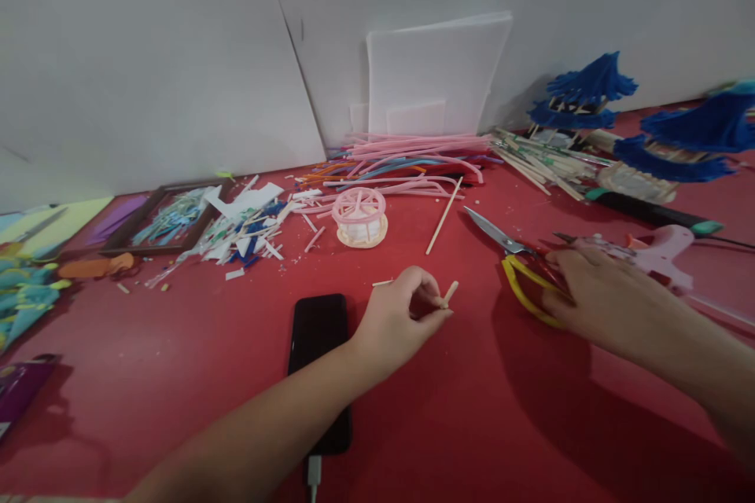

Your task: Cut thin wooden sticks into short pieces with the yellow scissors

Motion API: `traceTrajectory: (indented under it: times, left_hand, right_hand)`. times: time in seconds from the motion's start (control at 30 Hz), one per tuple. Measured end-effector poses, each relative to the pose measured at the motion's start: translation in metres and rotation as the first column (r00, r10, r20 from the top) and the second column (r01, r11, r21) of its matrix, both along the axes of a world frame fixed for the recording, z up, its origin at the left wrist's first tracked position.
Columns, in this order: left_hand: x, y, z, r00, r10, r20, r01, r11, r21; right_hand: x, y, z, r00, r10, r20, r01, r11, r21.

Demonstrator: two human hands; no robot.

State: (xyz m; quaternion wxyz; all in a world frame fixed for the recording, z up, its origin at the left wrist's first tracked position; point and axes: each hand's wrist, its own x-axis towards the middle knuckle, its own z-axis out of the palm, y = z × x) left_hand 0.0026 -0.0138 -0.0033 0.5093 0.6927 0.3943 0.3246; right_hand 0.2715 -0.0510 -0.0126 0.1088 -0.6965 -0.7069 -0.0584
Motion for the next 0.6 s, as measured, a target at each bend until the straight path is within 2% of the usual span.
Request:
traceTrajectory:
  times: [0.13,0.3,0.47,0.6]
  left_hand:
    - [0.000,0.001,-0.001,1.000,-0.021,-0.005,0.021,1.000,-0.008]
    - [0.001,0.002,-0.003,1.000,-0.007,0.017,0.007,0.999,-0.032]
    - [0.002,0.004,-0.006,1.000,-0.009,0.021,0.010,0.999,-0.037]
    - [0.003,0.006,-0.008,0.999,-0.025,0.032,0.026,0.999,-0.038]
  right_hand:
    - [0.005,0.003,-0.003,0.999,-0.039,0.028,0.042,0.995,-0.086]
    - [0.013,-0.004,0.006,0.998,-0.055,0.003,0.055,0.995,-0.087]
    - [0.022,-0.030,0.005,0.989,0.112,-0.101,-0.109,0.993,0.034]
    - [0.025,-0.038,0.002,0.975,0.220,-0.020,-0.218,0.973,0.077]
